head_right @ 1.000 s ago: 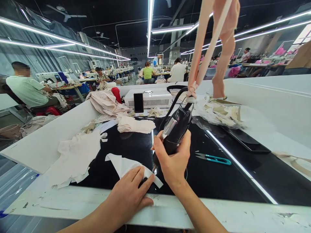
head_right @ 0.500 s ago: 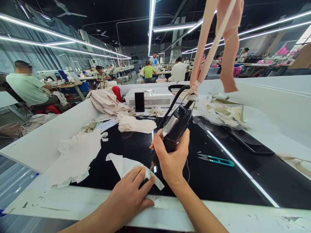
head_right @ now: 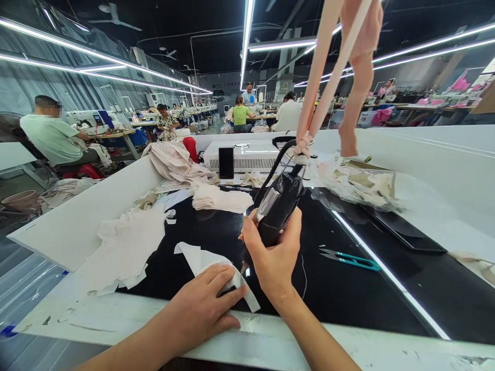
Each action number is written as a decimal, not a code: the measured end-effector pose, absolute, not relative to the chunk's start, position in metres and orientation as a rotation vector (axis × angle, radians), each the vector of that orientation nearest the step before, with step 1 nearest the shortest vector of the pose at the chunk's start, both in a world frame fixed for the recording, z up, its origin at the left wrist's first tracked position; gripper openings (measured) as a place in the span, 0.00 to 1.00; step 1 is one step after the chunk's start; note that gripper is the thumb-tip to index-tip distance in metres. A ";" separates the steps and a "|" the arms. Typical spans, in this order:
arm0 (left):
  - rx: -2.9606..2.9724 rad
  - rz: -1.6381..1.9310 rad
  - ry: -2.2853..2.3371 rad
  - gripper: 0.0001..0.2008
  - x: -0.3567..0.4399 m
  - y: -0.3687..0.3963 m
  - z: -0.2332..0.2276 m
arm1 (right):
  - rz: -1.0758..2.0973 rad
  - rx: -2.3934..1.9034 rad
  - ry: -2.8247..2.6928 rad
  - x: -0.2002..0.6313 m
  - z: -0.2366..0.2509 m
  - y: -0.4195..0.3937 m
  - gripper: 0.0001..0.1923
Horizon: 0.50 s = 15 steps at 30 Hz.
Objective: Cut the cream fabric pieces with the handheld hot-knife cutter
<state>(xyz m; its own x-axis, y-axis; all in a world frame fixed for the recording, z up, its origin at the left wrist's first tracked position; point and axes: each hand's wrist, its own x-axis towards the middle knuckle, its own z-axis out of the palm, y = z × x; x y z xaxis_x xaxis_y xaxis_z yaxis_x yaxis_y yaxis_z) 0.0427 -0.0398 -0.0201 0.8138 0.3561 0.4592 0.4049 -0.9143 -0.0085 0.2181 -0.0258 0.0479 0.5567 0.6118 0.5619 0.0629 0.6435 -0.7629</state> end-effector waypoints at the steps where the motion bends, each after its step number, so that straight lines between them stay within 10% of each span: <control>1: -2.898 -0.693 -0.605 0.33 0.042 -0.039 -0.020 | 0.371 -0.822 -0.940 0.218 0.048 -0.025 0.17; 15: -2.942 -0.672 -0.610 0.31 0.042 -0.039 -0.020 | 0.374 -0.843 -0.926 0.217 0.046 -0.026 0.17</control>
<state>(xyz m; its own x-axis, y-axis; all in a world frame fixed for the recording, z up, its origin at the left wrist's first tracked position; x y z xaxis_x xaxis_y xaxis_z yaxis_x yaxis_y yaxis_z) 0.0418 -0.0391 -0.0195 0.8263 0.3647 0.4292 0.3920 -0.9196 0.0268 0.2170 -0.0257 0.0462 0.5682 0.6139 0.5480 0.0620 0.6321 -0.7724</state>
